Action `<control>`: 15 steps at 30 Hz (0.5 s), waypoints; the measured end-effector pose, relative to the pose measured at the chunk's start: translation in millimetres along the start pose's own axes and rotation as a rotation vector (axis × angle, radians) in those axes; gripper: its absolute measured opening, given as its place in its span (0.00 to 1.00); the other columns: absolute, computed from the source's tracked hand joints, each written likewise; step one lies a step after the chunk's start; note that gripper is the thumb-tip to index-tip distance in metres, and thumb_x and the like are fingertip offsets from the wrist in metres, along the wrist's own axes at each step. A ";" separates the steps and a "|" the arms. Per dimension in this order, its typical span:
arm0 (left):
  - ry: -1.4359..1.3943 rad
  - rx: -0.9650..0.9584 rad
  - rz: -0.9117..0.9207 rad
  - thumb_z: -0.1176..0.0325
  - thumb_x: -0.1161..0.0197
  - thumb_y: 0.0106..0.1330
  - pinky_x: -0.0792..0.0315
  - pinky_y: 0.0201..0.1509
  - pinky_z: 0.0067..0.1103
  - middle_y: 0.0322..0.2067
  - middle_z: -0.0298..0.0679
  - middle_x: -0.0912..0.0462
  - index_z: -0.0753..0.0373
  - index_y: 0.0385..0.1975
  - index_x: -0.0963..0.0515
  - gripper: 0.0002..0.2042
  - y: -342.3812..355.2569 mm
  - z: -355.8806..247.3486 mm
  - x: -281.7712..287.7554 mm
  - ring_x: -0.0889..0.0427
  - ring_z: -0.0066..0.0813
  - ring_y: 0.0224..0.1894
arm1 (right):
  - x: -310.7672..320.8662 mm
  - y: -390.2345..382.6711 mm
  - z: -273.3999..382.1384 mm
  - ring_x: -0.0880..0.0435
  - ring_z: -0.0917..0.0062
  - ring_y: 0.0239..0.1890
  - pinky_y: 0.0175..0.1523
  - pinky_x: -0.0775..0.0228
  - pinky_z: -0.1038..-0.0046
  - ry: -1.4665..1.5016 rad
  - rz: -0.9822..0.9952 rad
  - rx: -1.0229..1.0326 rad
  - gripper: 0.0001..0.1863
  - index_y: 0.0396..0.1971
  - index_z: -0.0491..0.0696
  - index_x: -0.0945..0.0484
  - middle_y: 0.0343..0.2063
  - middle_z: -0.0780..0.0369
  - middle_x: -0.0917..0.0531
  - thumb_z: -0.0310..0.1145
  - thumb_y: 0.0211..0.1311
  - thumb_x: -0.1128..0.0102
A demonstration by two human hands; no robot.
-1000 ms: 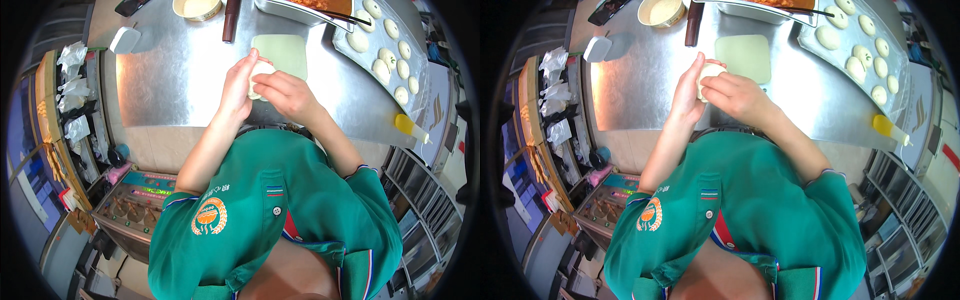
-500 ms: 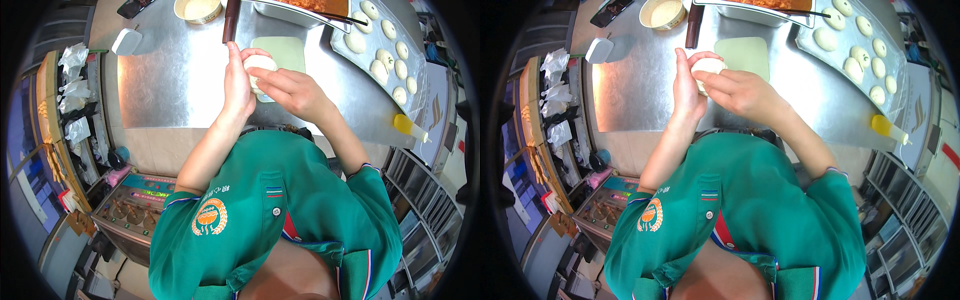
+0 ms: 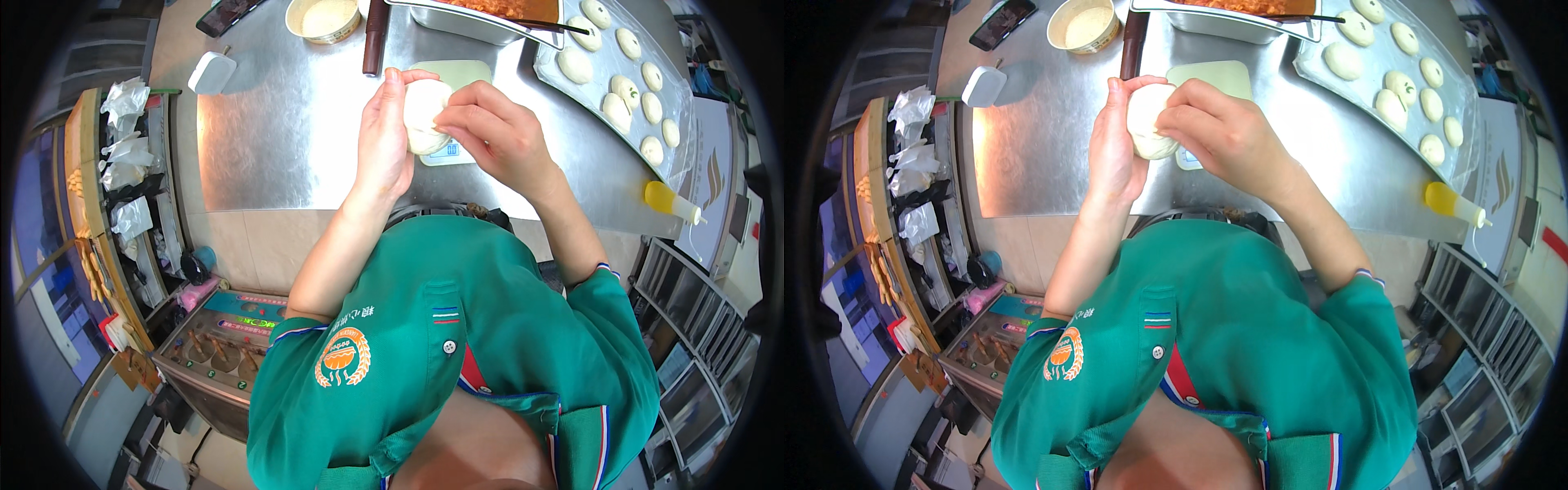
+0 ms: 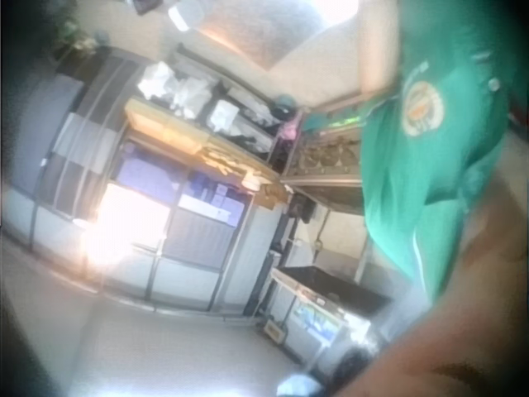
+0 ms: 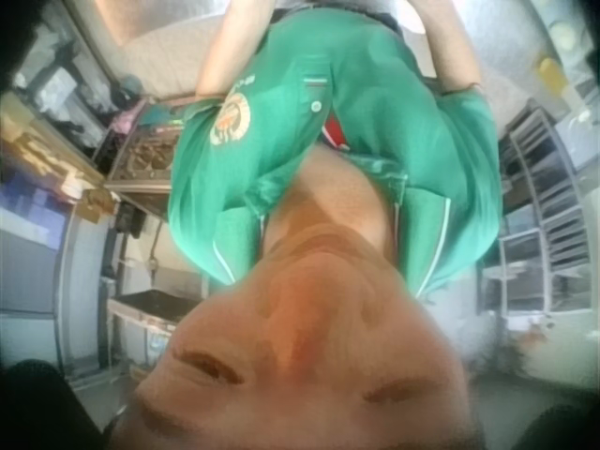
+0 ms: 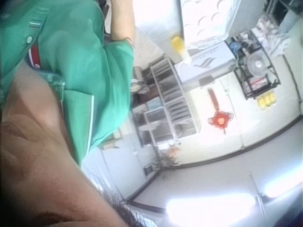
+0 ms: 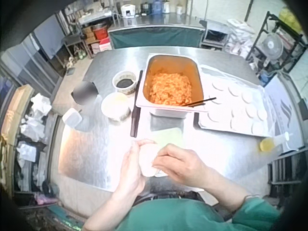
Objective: The person fills dough rounds with a reddish meat mixture, seals them into buns, and places them on a tray. They also use tongs to move baked buns onto a cooling rack and pack some into a plastic bag for a customer.
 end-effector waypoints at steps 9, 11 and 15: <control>0.013 0.056 0.042 0.46 0.59 0.77 0.24 0.49 0.23 0.41 0.40 0.20 0.66 0.48 0.27 0.26 -12.9 -4.8 -1.3 0.20 0.24 0.43 | 2.9 -0.6 4.5 0.20 0.75 0.29 0.32 0.26 0.74 0.054 -0.059 0.002 0.14 0.38 0.47 0.17 0.33 0.64 0.20 0.20 0.49 0.32; 0.012 0.034 0.042 0.46 0.61 0.77 0.25 0.52 0.25 0.44 0.41 0.21 0.66 0.51 0.29 0.27 -14.1 -4.3 1.1 0.20 0.27 0.46 | 1.9 -4.4 7.6 0.21 0.78 0.27 0.30 0.29 0.77 0.062 -0.156 -0.094 0.13 0.37 0.45 0.17 0.32 0.63 0.19 0.22 0.48 0.29; -0.019 -0.010 0.011 0.45 0.63 0.77 0.28 0.58 0.30 0.49 0.45 0.23 0.67 0.57 0.33 0.29 -16.2 5.3 2.5 0.23 0.32 0.53 | -10.5 -17.8 14.3 0.24 0.83 0.24 0.27 0.33 0.82 0.053 -0.230 -0.334 0.10 0.34 0.43 0.16 0.29 0.63 0.18 0.23 0.49 0.28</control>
Point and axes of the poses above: each hand's wrist, its own y-axis towards the middle knuckle, its own x-axis out of the back of the hand, z = x × y, the point moved 3 cm from there along y, towards the middle knuckle
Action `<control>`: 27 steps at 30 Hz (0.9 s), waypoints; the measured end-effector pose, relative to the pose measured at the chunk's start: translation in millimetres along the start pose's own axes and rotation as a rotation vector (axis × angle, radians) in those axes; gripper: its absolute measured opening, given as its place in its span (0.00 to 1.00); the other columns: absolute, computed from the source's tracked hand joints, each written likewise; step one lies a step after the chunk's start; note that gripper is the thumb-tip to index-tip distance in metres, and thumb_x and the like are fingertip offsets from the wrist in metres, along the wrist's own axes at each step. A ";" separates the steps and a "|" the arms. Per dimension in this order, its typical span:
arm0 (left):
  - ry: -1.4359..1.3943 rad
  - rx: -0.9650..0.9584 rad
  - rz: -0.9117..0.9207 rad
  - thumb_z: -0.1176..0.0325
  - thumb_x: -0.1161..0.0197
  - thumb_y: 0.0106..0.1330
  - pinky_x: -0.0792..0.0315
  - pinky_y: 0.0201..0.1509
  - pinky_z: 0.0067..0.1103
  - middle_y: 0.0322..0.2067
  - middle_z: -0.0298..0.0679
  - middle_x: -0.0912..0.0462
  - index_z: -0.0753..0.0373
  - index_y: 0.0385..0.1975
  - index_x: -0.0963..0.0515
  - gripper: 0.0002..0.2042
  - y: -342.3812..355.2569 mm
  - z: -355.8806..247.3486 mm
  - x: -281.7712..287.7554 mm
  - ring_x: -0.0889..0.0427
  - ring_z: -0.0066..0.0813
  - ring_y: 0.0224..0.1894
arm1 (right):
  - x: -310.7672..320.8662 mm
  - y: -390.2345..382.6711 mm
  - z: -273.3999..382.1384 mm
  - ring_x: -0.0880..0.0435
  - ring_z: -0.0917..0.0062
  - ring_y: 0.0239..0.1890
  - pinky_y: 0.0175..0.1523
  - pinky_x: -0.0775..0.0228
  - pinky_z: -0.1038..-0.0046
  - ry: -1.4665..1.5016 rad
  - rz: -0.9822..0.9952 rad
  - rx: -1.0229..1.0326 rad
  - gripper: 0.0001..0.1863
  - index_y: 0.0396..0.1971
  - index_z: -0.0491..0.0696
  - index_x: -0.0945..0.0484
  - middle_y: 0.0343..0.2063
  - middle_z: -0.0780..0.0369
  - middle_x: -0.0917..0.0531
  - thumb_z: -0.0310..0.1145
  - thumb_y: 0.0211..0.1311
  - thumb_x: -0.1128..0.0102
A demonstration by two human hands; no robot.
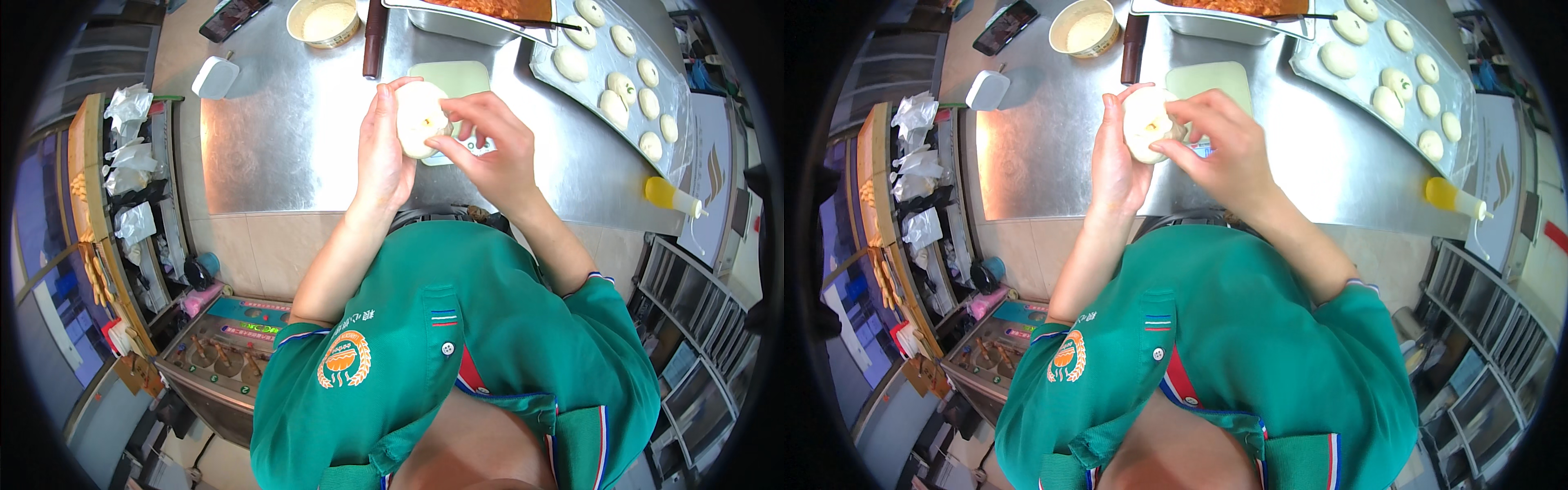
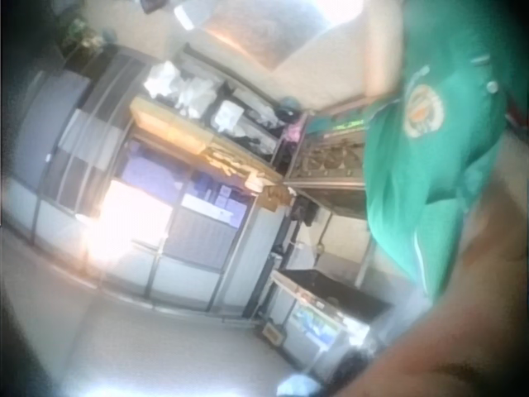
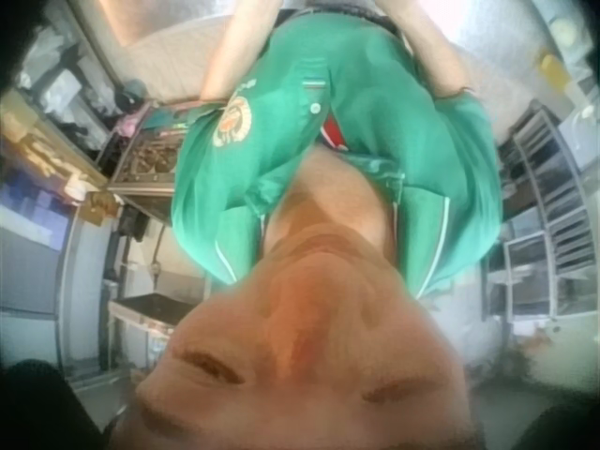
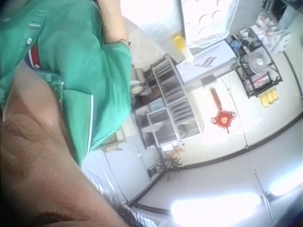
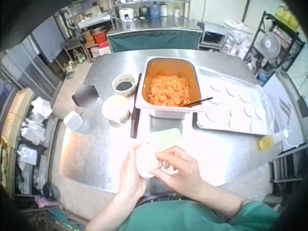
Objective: The person fills dough rounds with a reddish meat mixture, seals them into buns, and places them on a tray. They also use tongs to move baked buns onto a cooling rack and pack some into a plastic bag for a customer.
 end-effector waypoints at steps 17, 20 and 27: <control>-0.022 0.308 0.030 0.46 0.60 0.77 0.26 0.55 0.25 0.48 0.43 0.21 0.68 0.53 0.28 0.28 -11.3 9.7 9.8 0.21 0.28 0.52 | -0.9 5.3 -4.0 0.22 0.72 0.37 0.37 0.25 0.72 -0.224 0.336 0.451 0.14 0.35 0.48 0.17 0.35 0.67 0.19 0.24 0.45 0.31; 0.006 0.387 0.048 0.45 0.61 0.77 0.21 0.49 0.28 0.47 0.45 0.21 0.68 0.54 0.29 0.29 -12.3 7.7 12.2 0.19 0.30 0.48 | -3.4 5.7 -4.1 0.22 0.71 0.38 0.38 0.25 0.72 -0.229 0.394 0.503 0.15 0.35 0.48 0.17 0.34 0.66 0.19 0.23 0.42 0.32; 0.008 0.439 0.130 0.43 0.62 0.76 0.16 0.39 0.31 0.44 0.46 0.20 0.68 0.54 0.29 0.30 -11.4 4.9 22.5 0.16 0.33 0.42 | -6.7 3.3 -2.3 0.24 0.68 0.38 0.41 0.26 0.69 -0.117 0.353 0.453 0.16 0.35 0.47 0.17 0.33 0.65 0.20 0.23 0.40 0.31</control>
Point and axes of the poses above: each hand's wrist, its own y-axis towards the middle knuckle, its own x-axis out of the back of the hand, z = x × y, the point moved 3 cm from there along y, towards the middle knuckle
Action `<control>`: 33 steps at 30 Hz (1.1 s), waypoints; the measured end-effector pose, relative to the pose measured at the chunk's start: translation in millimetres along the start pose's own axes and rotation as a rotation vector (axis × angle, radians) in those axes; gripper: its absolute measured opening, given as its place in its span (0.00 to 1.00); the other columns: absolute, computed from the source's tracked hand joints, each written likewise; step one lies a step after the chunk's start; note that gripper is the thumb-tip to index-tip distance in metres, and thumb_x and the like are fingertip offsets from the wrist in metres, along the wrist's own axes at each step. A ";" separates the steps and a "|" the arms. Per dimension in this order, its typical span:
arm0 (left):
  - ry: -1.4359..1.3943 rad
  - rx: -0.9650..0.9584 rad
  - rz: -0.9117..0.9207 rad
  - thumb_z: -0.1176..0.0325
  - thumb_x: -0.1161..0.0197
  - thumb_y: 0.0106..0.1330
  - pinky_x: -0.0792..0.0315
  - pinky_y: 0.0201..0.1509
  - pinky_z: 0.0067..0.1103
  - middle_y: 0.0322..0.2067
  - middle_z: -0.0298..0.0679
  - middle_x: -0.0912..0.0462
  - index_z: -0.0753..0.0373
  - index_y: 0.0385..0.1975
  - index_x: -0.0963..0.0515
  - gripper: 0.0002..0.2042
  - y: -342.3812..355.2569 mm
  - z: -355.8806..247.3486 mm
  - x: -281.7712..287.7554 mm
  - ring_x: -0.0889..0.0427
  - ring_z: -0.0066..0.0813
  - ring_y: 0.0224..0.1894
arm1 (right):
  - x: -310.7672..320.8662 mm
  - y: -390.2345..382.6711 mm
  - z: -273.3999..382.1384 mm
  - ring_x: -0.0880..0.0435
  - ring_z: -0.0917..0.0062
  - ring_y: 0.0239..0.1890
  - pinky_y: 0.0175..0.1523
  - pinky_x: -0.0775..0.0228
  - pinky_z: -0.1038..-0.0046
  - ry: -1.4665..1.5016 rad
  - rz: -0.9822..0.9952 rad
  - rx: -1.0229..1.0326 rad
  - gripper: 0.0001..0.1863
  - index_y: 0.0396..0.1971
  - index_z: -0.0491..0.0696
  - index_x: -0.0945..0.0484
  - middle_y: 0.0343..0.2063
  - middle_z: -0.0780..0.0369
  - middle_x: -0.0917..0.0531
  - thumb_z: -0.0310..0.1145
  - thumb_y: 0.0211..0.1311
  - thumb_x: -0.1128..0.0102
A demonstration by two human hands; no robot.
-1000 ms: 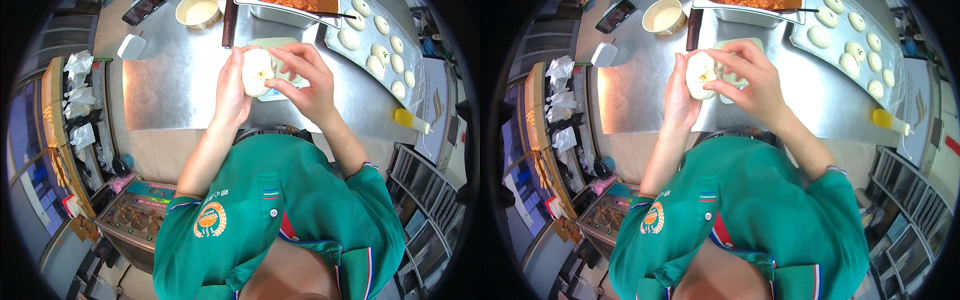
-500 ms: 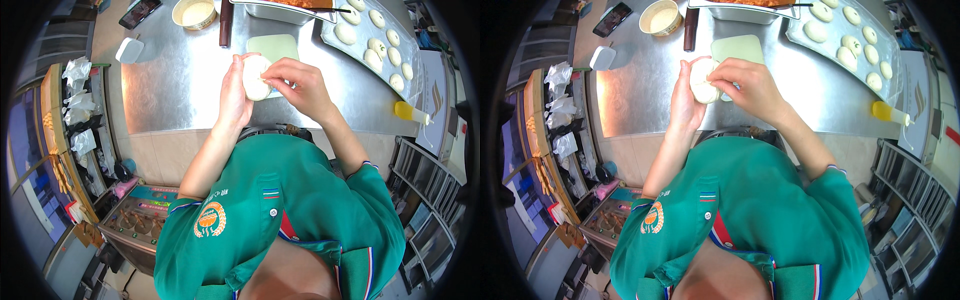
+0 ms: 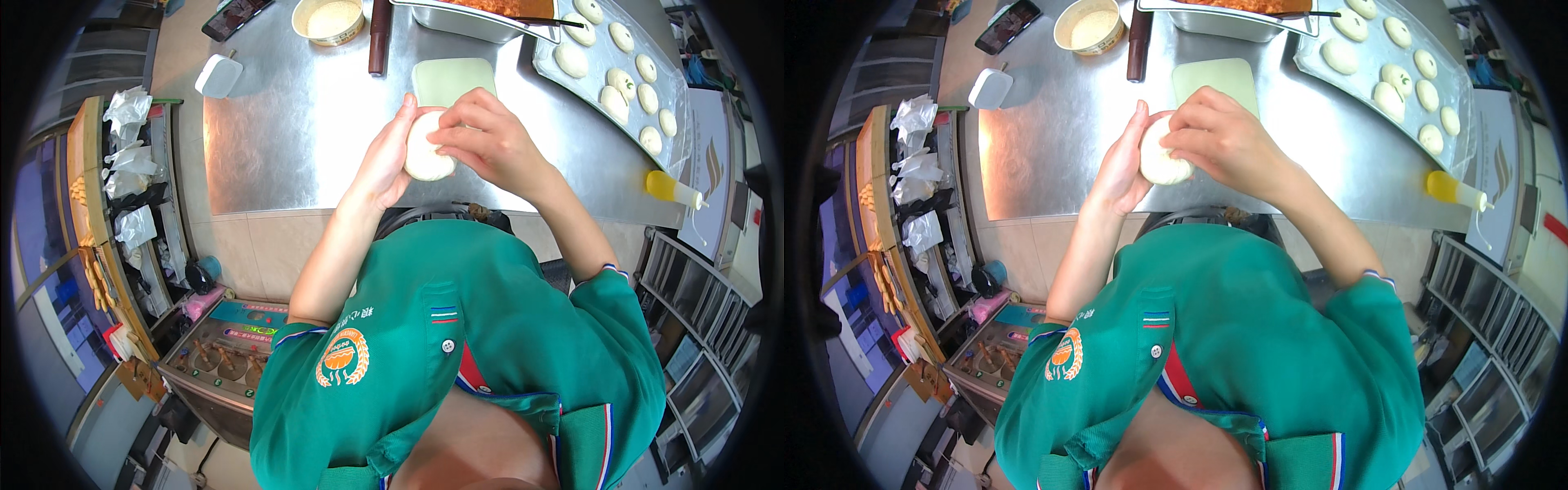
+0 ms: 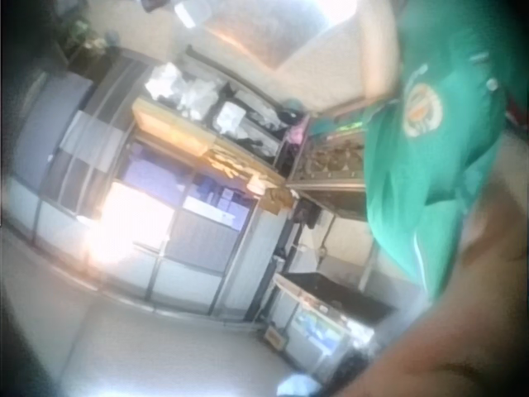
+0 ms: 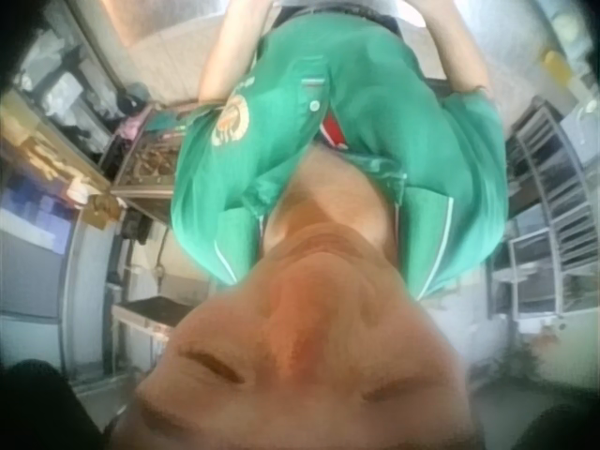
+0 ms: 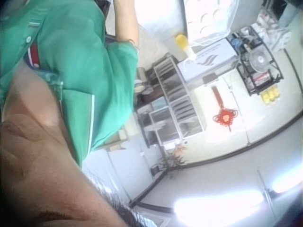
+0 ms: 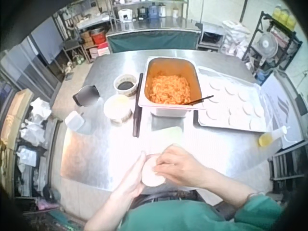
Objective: The person fills dough rounds with a reddish meat mixture, seals them into buns, and places them on a tray. They also use tongs to move baked buns onto a cooling rack and pack some into a plastic bag for a customer.
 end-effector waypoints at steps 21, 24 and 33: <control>-0.320 -0.015 0.199 0.71 0.42 0.63 0.26 0.60 0.32 0.55 0.47 0.26 0.68 0.63 0.36 0.27 -10.2 6.5 20.7 0.24 0.35 0.57 | -20.1 -25.8 21.1 0.24 0.72 0.43 0.47 0.31 0.68 -0.262 -0.224 0.068 0.21 0.43 0.52 0.16 0.42 0.66 0.17 0.47 0.52 0.34; -0.603 0.024 0.389 0.62 0.47 0.68 0.28 0.62 0.33 0.58 0.46 0.27 0.68 0.63 0.37 0.26 -17.7 7.8 14.7 0.25 0.35 0.58 | -21.3 -14.5 22.0 0.24 0.72 0.44 0.50 0.34 0.64 -0.389 -0.199 0.098 0.26 0.44 0.52 0.17 0.41 0.66 0.17 0.56 0.53 0.36; -0.293 0.034 -0.080 0.36 0.66 0.73 0.35 0.68 0.37 0.58 0.45 0.26 0.68 0.64 0.37 0.38 -22.9 -9.2 42.0 0.30 0.37 0.65 | -51.0 54.2 -4.5 0.21 0.64 0.40 0.46 0.31 0.61 0.019 0.126 -0.391 0.13 0.37 0.47 0.18 0.35 0.59 0.18 0.40 0.58 0.37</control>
Point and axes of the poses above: each hand's wrist, its own y-axis towards the middle knuckle, its own x-axis out of the back of the hand, z = x × y, the point moved 3 cm from there along y, towards the middle knuckle
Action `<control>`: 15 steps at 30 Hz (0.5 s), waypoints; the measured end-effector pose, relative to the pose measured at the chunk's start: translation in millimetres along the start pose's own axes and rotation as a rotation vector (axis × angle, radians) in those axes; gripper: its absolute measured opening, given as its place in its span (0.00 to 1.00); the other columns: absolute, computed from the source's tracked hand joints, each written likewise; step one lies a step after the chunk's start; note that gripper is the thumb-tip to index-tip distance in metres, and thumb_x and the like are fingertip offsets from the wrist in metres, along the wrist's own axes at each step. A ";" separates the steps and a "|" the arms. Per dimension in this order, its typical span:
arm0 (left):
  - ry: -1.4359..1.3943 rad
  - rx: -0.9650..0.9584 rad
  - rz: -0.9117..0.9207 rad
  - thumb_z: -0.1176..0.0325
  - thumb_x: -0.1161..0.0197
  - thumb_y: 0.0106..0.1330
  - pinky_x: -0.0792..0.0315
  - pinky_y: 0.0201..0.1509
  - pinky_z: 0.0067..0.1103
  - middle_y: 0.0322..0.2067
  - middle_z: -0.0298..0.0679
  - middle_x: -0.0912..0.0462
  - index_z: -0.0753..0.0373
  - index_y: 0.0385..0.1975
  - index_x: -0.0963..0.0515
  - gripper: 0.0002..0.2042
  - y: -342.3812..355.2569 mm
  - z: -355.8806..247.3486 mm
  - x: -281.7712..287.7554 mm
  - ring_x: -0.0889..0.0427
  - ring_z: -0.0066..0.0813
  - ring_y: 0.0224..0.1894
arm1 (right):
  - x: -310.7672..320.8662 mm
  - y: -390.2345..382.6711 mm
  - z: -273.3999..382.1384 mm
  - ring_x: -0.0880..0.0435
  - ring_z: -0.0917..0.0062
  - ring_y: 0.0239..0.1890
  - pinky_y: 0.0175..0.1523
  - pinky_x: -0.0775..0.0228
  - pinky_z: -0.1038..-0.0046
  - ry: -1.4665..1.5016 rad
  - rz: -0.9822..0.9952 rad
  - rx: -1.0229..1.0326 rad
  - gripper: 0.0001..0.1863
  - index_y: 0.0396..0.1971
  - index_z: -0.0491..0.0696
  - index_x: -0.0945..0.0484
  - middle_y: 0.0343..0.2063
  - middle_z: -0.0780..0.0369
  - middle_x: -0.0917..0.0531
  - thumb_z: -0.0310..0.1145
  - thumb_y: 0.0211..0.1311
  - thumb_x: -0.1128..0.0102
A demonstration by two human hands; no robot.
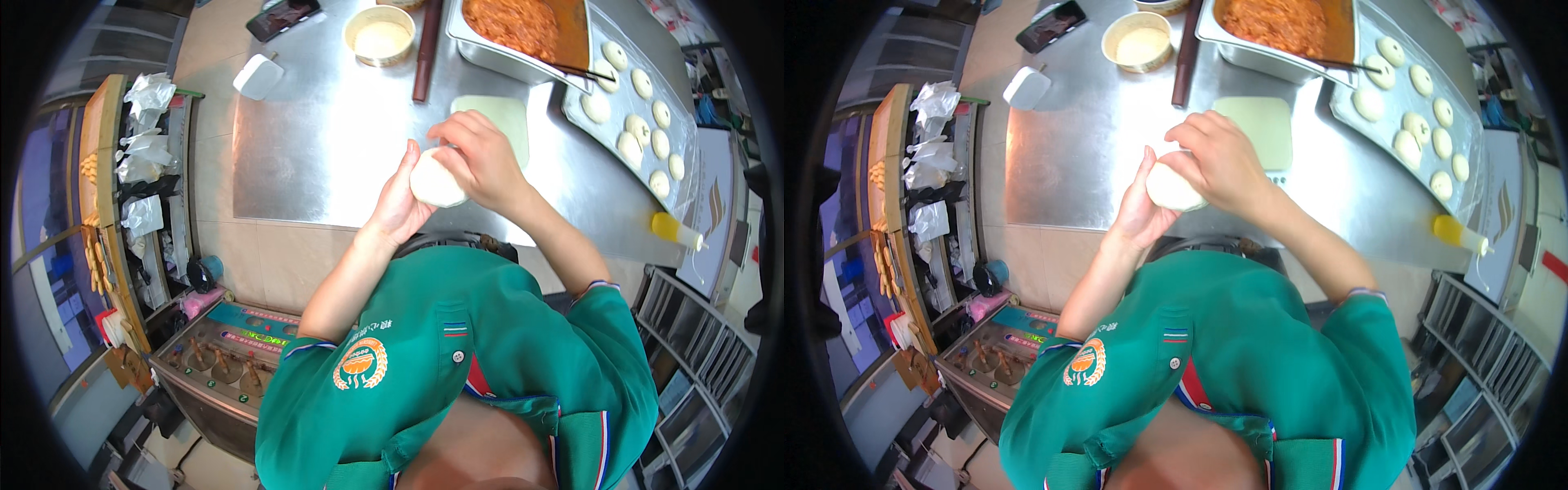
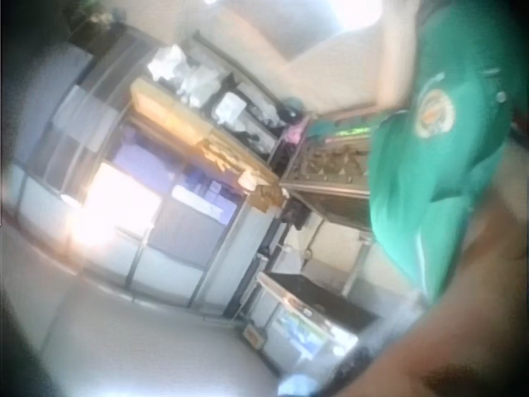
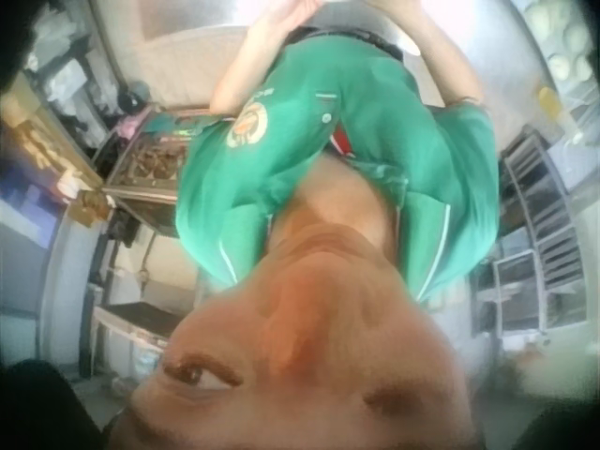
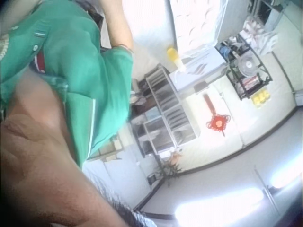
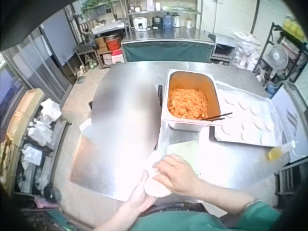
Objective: The person fills dough rounds with a reddish meat mixture, seals them into buns, and places them on a tray. They also use tongs to move baked buns onto a cooling rack and pack some into a plastic bag for a customer.
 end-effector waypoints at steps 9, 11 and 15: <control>-0.137 -0.139 0.178 0.25 0.71 0.65 0.32 0.66 0.35 0.62 0.46 0.32 0.60 0.67 0.41 0.46 -1.7 -42.0 41.3 0.31 0.39 0.66 | -50.1 29.8 21.2 0.21 0.65 0.47 0.62 0.36 0.54 -0.131 -0.050 0.472 0.33 0.47 0.50 0.20 0.44 0.59 0.20 0.60 0.46 0.34; -0.253 -0.126 0.150 0.27 0.69 0.67 0.31 0.65 0.37 0.63 0.46 0.32 0.60 0.66 0.40 0.42 9.8 -46.3 60.8 0.32 0.40 0.66 | -66.8 42.2 13.8 0.24 0.65 0.56 0.70 0.49 0.46 -0.177 0.100 0.504 0.31 0.50 0.51 0.22 0.47 0.61 0.21 0.57 0.51 0.36; -0.398 -0.158 -0.018 0.35 0.59 0.71 0.25 0.58 0.35 0.52 0.43 0.22 0.60 0.60 0.31 0.34 43.5 -62.7 102.9 0.21 0.37 0.54 | -92.9 86.3 -20.8 0.34 0.63 0.65 0.70 0.53 0.44 0.021 0.123 0.360 0.36 0.58 0.51 0.28 0.59 0.57 0.27 0.58 0.54 0.37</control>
Point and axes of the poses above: each hand's wrist, its own y-axis towards the middle knuckle, its own x-axis out of the back of the hand, z = x × y, the point moved 3 cm from there along y, towards the middle knuckle
